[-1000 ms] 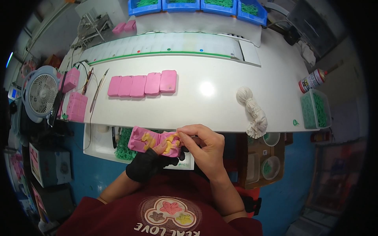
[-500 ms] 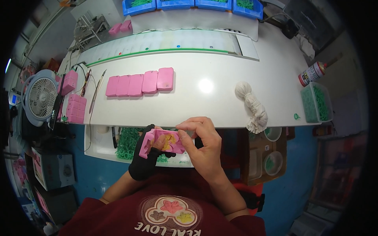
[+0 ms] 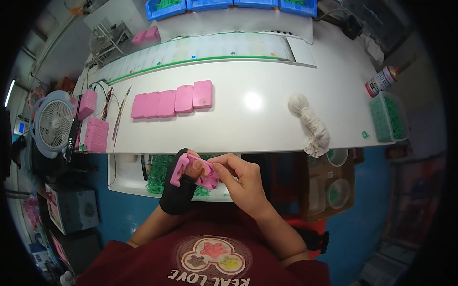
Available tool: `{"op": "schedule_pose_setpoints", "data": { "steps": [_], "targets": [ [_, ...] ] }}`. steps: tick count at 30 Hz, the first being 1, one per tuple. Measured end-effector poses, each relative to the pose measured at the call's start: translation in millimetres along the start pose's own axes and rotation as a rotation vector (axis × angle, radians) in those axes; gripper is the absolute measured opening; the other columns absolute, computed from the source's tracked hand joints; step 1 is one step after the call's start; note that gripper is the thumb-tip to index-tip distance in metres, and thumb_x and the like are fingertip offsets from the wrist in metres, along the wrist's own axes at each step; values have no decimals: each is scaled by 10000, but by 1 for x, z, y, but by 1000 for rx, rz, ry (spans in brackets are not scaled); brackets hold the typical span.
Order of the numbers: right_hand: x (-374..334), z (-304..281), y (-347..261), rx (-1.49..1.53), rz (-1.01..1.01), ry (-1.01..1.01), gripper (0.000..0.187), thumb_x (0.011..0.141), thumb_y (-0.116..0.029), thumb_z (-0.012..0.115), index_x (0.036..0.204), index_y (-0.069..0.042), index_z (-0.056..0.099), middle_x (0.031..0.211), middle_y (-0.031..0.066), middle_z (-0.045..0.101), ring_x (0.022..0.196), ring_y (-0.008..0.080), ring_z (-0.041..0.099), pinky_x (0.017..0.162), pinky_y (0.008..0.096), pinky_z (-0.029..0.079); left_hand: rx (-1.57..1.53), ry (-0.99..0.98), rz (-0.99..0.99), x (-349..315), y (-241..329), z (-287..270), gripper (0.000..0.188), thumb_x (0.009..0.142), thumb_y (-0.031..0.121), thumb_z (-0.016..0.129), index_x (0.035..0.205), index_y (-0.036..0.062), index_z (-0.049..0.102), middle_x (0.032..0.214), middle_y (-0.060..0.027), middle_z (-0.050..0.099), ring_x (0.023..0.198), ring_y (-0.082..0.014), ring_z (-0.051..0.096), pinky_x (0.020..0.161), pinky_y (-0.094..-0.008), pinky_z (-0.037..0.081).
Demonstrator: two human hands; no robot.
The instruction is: Assemble small green components into pink molds to create composite items.
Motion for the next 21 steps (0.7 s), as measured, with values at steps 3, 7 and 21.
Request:
{"op": "schedule_pose_setpoints", "data": {
  "steps": [3,7,21],
  "targets": [
    [-1,3,-4,-109,-47,13,201,977,-109,550,1035,46,664,832,51,682,729,62,597,653,214,492,-96,25,-106,2,-16,-4,201,888,154,653,986,41,518,880,-32,564,786,-94,547,703,-254,463],
    [-2,5,15,228,100,59,205,980,-127,554,1024,47,655,852,53,677,757,69,609,676,227,510,0,-6,16,4,10,0,246,881,196,697,959,47,517,848,-34,573,736,-67,538,632,-226,454],
    [1,9,13,243,96,-19,190,950,-68,581,1101,47,585,956,55,655,838,63,601,746,217,500,22,92,32,2,13,-2,223,950,255,524,1022,43,524,871,-22,574,780,-86,574,677,-237,484]
  ]
}}
Point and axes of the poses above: each hand's wrist, its own x-axis towards the middle knuckle, its own z-axis out of the palm, y = z × x, the point moved 8 cm from there along x, towards the middle knuckle
